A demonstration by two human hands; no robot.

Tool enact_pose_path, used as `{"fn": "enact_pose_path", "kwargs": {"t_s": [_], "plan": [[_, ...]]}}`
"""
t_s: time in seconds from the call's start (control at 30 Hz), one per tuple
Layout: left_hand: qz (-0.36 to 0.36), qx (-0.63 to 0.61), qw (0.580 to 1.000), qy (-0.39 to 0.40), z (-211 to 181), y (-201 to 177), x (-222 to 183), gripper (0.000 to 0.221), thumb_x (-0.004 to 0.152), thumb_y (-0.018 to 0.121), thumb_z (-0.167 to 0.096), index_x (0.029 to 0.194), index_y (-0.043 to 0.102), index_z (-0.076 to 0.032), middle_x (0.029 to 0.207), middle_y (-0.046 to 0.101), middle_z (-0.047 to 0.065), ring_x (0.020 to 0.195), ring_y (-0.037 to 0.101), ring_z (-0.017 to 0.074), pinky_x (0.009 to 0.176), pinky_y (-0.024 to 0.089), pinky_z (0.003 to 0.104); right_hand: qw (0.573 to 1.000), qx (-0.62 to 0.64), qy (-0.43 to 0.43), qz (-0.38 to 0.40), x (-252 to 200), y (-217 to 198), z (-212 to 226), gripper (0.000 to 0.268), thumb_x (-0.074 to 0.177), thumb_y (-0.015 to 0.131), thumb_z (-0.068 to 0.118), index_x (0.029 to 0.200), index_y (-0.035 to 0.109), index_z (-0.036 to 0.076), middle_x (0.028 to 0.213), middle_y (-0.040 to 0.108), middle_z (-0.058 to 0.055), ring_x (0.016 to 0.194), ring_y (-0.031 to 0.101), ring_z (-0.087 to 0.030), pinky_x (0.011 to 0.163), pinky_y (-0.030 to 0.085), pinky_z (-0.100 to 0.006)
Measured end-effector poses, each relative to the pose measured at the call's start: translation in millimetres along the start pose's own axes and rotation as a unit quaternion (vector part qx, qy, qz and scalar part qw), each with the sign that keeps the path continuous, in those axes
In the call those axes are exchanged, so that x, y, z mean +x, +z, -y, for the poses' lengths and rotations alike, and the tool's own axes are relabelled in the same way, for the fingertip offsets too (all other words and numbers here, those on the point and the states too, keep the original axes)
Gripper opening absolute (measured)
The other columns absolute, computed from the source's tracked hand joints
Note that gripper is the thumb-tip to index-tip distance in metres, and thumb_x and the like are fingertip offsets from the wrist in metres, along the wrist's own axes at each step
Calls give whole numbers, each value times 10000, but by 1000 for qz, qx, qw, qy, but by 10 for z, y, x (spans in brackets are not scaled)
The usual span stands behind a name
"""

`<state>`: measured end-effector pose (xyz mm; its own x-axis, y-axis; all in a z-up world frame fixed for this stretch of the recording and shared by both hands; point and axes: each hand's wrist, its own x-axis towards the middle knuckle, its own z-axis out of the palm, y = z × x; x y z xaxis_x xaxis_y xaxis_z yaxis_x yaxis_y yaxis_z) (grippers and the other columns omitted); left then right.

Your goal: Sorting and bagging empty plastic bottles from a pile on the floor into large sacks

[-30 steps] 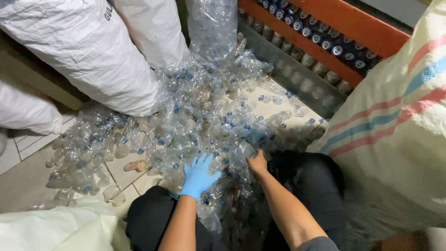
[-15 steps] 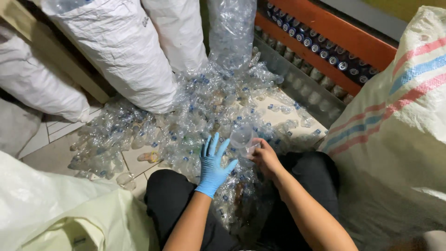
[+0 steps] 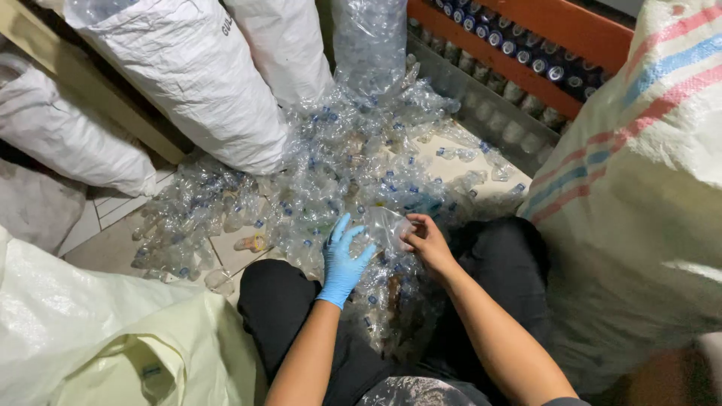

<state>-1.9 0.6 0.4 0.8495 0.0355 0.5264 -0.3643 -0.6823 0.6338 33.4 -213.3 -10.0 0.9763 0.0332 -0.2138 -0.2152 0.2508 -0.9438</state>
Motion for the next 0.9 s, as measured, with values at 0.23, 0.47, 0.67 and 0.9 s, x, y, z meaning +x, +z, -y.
{"fn": "enact_pose_path", "kwargs": {"t_s": [0.23, 0.47, 0.67, 0.9], "plan": [[88, -237, 950, -185, -211, -58, -58, 1377, 687, 954, -194, 1675, -4, -167, 1701, 84, 245, 1534, 169, 453, 1255, 177, 545, 999, -6, -2, 43, 65, -45, -107, 637, 784, 849, 53, 1356, 573, 106, 1031, 598, -76, 866, 634, -137, 668, 626, -270], [134, -212, 942, -224, -217, 226, -103, 1347, 549, 989, -190, 1636, 195, -145, 1593, 414, 197, 1427, 455, 393, 1202, 396, 496, 988, -113, -51, 92, -105, 51, -18, 659, 722, 925, 55, 1314, 635, 67, 1106, 650, -72, 1014, 605, -166, 891, 517, -308], [99, -16, 980, -172, -47, 345, -147, 1263, 601, 882, -267, 1651, 196, -126, 1552, 500, 132, 1451, 442, 318, 1228, 102, 637, 984, -91, -50, 145, 43, -37, -278, 586, 810, 859, 18, 1346, 627, 73, 1162, 662, -97, 1056, 617, -185, 902, 563, -345], [-12, 56, 993, -108, -201, 201, -27, 746, 586, 911, -470, 1247, 623, -279, 1183, 707, -42, 1279, 597, 202, 1194, 303, 473, 978, -116, -22, 172, -129, 7, 140, 508, 906, 754, 46, 1381, 574, 48, 1196, 607, -154, 1082, 559, -248, 925, 551, -433]]}}
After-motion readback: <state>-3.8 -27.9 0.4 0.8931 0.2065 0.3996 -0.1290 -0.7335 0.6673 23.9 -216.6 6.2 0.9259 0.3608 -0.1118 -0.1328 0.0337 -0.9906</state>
